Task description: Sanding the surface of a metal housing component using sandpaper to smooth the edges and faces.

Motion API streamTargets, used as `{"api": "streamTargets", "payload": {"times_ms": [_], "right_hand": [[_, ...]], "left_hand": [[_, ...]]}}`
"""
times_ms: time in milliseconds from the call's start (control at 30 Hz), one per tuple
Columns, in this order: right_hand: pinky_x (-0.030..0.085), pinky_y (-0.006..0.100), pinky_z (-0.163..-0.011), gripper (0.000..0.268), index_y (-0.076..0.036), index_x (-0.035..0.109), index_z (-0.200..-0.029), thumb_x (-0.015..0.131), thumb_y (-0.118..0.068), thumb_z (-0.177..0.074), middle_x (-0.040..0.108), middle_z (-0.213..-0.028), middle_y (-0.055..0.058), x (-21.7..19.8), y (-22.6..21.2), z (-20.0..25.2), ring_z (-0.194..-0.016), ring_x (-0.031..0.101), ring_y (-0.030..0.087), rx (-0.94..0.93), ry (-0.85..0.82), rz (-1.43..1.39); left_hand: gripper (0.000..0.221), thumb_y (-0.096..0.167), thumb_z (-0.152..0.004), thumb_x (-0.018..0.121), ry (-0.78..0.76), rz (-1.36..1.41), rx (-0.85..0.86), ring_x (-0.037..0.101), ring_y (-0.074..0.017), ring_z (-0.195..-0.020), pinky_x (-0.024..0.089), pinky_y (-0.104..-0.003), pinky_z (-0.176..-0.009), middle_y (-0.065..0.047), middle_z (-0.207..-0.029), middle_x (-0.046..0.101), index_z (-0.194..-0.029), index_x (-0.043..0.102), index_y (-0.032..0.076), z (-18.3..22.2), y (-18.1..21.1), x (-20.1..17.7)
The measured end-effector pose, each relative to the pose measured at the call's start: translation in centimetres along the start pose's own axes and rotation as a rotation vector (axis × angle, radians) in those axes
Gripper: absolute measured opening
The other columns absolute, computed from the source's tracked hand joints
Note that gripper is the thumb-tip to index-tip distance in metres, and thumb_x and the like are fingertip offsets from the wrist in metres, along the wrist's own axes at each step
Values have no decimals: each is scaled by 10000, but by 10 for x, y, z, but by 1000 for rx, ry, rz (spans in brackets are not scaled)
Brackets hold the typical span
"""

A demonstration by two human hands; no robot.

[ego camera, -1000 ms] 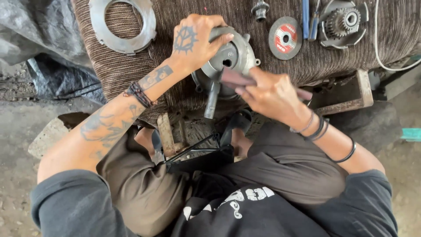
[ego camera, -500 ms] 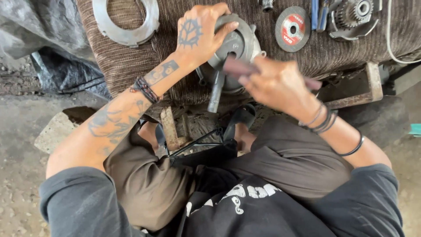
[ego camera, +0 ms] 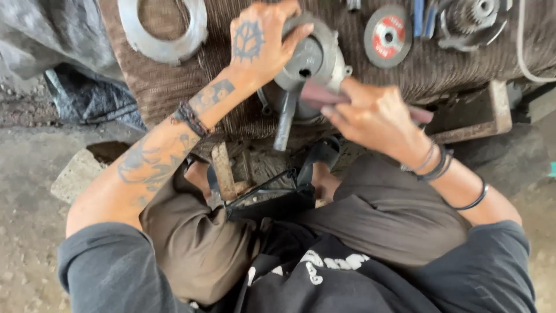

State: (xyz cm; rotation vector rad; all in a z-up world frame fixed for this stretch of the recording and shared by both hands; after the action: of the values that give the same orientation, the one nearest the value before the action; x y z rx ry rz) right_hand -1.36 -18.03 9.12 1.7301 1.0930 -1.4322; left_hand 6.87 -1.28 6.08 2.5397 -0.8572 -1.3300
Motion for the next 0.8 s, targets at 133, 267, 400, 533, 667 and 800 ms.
{"api": "streamTargets", "payload": {"times_ms": [133,267,400,533,667,800], "right_hand": [[361,300,-389,579,-189,589,-641,618,-376,-1188,527,-801,-4,-3,27,-3,-474,414,128,61,27,356],[377,299,-357,540,-65,583,-672,642,-306,-1152,544,-835,50,4,36,4,-444,424,123,110,-4,133],[300,316,-402,550,-86,567,-659,677,-305,-1152,510,-886,54,9,44,9,-495,467,170,125,37,152],[261,343,-367,554,-88,516,-619,681,-296,-1106,473,-815,73,1,19,-6,-481,477,210,26,32,0],[301,267,-310,608,-100,534,-622,501,-367,-1167,650,-1045,121,-7,1,-18,-363,347,84,0,39,180],[394,289,-299,556,-54,588,-674,547,-334,-1153,646,-917,124,7,5,-26,-398,479,116,12,3,64]], "left_hand": [[625,690,-1059,368,-76,28,-42,577,-192,-455,372,-379,-344,35,-559,529,-768,544,165,3,-5,1],[609,647,-1085,387,-47,38,34,584,-164,-456,370,-336,-331,27,-577,568,-815,626,156,-4,4,0],[632,659,-1093,323,-52,37,30,509,-92,-432,306,-288,-329,67,-556,491,-766,535,162,0,1,3],[653,669,-1082,331,-15,21,26,540,-95,-429,342,-279,-323,69,-566,555,-789,625,165,-6,-1,-1],[606,649,-1082,375,-30,57,35,543,-114,-447,353,-302,-341,49,-579,540,-798,583,156,5,2,2],[654,709,-1045,347,-76,88,-68,609,-159,-451,445,-345,-345,48,-580,587,-781,586,161,0,-10,9]]}}
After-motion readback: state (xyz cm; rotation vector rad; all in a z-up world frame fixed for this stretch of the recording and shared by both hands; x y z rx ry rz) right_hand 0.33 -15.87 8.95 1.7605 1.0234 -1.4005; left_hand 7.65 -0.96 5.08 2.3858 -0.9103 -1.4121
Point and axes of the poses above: each hand's wrist, its own z-axis away from the middle knuckle, its own x-axis out of the palm, y = z × x, the point moved 9 cm from there along -z, towards the middle knuckle
